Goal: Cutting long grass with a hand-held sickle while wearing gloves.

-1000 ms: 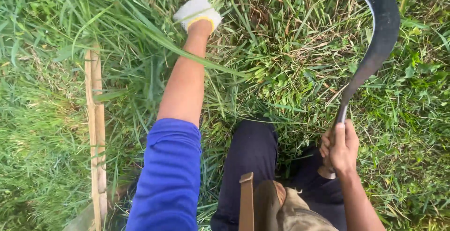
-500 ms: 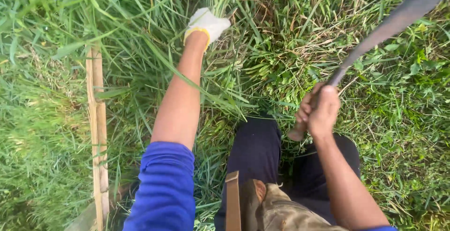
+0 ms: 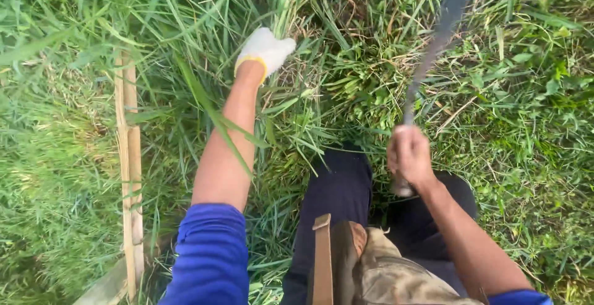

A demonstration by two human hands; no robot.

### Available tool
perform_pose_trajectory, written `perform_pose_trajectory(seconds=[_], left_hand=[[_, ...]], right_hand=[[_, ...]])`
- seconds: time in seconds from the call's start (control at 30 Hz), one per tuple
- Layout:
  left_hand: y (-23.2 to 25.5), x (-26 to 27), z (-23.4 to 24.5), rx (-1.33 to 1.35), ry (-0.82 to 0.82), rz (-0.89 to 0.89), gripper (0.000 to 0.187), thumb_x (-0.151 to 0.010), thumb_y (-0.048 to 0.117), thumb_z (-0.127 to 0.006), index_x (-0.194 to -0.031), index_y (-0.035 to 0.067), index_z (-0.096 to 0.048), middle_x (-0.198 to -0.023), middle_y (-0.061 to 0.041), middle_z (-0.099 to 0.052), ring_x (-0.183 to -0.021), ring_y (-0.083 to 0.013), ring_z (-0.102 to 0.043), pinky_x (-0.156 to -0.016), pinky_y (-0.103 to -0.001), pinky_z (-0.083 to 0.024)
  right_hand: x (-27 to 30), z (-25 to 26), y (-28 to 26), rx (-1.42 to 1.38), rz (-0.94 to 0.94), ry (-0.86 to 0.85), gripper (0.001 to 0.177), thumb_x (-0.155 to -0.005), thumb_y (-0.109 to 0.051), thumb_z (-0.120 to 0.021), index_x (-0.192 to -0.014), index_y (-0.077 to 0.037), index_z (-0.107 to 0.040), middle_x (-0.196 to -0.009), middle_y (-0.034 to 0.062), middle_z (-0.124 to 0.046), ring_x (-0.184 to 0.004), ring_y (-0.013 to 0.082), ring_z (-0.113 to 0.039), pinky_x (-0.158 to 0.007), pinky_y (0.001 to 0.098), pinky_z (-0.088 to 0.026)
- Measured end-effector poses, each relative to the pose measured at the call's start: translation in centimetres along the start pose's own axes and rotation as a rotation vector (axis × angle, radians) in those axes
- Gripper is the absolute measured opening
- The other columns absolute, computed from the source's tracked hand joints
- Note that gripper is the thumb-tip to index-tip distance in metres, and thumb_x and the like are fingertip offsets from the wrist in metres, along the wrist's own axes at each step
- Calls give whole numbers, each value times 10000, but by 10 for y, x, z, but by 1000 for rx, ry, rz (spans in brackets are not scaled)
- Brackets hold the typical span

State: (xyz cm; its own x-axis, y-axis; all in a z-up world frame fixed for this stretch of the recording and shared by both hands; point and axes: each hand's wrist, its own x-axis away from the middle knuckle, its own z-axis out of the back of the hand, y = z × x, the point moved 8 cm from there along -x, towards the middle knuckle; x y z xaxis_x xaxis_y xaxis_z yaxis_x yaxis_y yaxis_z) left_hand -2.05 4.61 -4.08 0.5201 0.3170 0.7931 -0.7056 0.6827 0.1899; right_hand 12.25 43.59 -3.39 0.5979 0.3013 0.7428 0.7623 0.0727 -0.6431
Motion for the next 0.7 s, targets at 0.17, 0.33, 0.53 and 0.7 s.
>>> perform_pose_trajectory(seconds=[0.17,0.33,0.53,0.7], left_hand=[[-33,37,4,-89,25,-32,542,-777,425,-654,-972,-78,-702,-1016,-340,-692,-964,-436,-709,-881,-473,-543],[-137,83,0,-333,144,47,598,-804,462,-676,-1139,-32,-650,-1117,-303,-685,-1043,-444,-674,-906,-525,-514],[-109,147,31,-317,352,-33,1044,-766,507,-755,-1510,-53,-285,-1178,-260,-632,-1052,-410,-626,-946,-499,-488],[39,202,57,-417,654,-207,1363,-534,600,-915,-1512,-27,-200,-1383,-248,-464,-1309,-429,-434,-1096,-609,-312]], right_hand=[[41,-26,22,354,-423,-183,326,-1022,-409,-501,-1045,-92,-571,-542,6,-435,-373,137,-379,-328,307,-322],[86,3,6,514,-201,52,312,-1045,-368,-502,-983,-74,-587,-579,-22,-505,-470,68,-488,-409,251,-422],[122,74,-8,135,-208,230,303,-1076,-327,-464,-965,-47,-495,-613,26,-442,-435,114,-409,-365,293,-361],[136,83,-15,96,-140,316,325,-1094,-338,-475,-980,-34,-480,-611,45,-438,-439,118,-410,-377,286,-372]])
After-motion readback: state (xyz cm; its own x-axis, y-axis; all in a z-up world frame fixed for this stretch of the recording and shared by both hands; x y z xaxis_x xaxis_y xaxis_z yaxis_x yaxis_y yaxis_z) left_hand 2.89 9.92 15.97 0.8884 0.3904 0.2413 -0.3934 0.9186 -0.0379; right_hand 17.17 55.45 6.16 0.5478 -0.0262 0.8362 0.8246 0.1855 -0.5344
